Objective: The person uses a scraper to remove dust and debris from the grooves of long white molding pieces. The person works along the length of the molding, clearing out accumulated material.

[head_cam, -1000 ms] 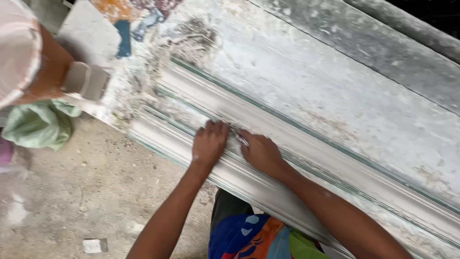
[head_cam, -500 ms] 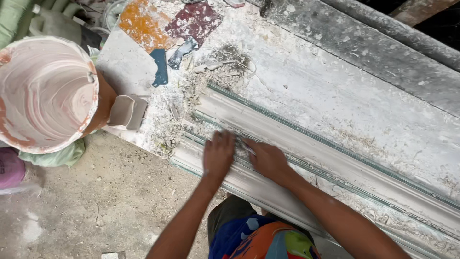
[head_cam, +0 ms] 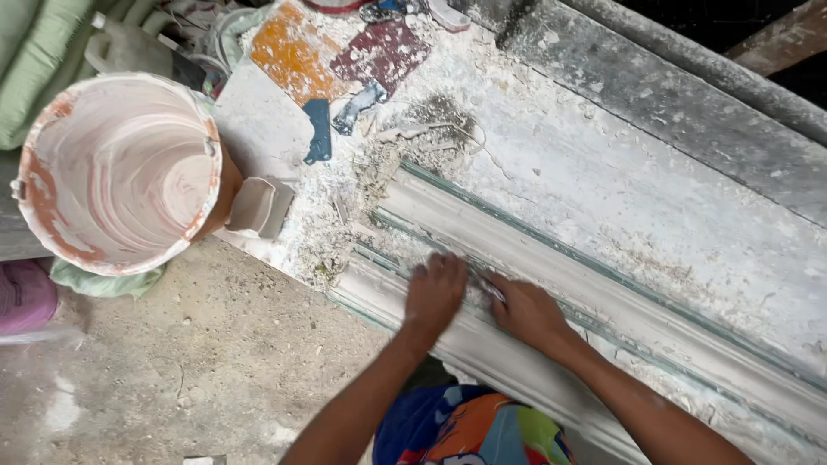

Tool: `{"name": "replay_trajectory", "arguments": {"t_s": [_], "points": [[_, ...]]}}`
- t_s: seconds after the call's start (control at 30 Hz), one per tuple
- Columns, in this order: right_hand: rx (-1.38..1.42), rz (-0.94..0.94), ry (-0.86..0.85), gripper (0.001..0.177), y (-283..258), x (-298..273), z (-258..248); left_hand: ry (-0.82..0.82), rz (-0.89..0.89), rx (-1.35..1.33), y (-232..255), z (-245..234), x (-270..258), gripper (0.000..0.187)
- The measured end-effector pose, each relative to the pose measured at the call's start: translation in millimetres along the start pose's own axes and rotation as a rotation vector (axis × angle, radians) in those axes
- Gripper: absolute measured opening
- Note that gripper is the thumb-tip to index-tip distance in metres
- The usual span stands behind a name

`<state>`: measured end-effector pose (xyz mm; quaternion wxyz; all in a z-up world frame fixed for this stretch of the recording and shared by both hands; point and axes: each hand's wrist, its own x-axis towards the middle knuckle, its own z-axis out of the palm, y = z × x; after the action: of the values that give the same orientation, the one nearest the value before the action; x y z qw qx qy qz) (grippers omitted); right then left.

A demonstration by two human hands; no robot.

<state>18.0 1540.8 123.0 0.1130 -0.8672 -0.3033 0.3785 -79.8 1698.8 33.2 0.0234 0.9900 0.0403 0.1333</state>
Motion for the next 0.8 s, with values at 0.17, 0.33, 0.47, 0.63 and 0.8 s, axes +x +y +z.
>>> {"name": "replay_trajectory", "arguments": {"t_s": [0.17,0.33,0.47,0.63,0.8], "points": [[0.031,-0.11,0.011,0.049,-37.2,44.3,16.9,-0.092,-0.051,0.029,-58.4,-48.7,7.9,0.028],[-0.026,-0.03,-0.037,0.048,-19.3,27.8,8.8,-0.098,-0.039,0.001,-32.9,-18.3,0.0,0.026],[0.12,-0.067,-0.023,0.051,-75.4,46.7,-11.2,-0.144,-0.103,0.153,-83.9,19.2,-5.8,0.018],[-0.015,-0.149,-0.005,0.049,-86.2,96.8,7.6,-0.021,-0.167,0.181,-112.5,-25.1,11.9,0.019],[-0.035,0.04,-0.107,0.05,-49.8,52.6,7.5,-0.326,-0.097,-0.074,-57.6,-36.2,7.7,0.034]]}}
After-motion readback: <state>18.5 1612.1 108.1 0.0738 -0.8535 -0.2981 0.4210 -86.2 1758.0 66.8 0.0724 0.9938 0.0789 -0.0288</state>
